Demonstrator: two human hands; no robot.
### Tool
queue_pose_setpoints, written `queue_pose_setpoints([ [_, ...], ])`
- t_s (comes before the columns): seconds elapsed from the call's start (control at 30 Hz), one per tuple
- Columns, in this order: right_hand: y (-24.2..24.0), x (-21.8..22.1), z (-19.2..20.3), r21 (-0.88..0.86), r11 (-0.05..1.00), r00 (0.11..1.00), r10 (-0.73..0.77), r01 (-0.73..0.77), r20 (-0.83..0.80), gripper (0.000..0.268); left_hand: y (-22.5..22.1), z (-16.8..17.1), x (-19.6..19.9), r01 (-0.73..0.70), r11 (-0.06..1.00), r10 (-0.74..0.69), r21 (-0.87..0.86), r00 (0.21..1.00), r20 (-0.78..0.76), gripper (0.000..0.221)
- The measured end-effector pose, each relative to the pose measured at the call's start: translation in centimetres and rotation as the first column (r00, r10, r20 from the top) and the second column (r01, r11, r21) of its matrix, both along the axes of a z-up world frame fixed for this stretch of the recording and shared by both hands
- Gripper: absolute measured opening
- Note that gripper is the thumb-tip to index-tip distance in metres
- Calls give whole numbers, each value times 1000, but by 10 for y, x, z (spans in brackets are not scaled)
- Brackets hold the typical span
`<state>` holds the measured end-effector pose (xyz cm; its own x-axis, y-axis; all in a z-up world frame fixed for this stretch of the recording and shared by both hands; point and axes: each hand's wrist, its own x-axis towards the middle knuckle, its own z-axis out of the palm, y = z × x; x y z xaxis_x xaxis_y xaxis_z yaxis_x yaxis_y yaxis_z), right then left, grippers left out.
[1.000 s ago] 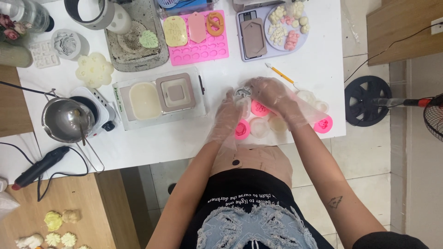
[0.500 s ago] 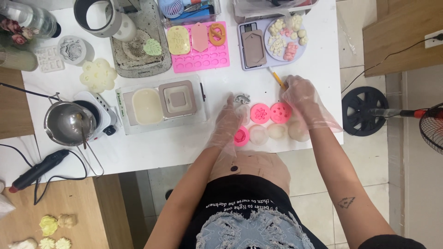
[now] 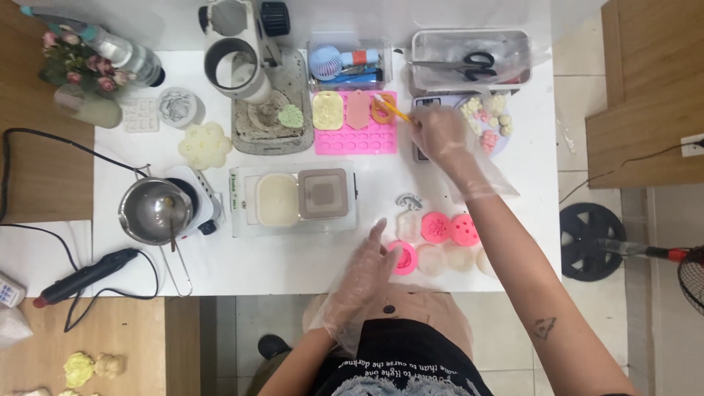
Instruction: Using a small tool to detail and clean a wax leaf decoration after removing it from a mold.
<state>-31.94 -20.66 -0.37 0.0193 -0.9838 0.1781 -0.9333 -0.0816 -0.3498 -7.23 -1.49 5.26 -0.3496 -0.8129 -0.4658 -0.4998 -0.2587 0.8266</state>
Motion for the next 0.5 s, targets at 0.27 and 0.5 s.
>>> queue_pose_setpoints([
  [0.27, -128, 69, 16, 125, 969, 817, 245, -211, -522, 10, -13, 32, 15, -215, 958, 163, -189, 953, -255, 64],
  [0.5, -103, 47, 29, -64, 989, 988, 125, -131, -96, 30, -20, 23, 38, -153, 976, 114, -155, 965, -238, 64],
])
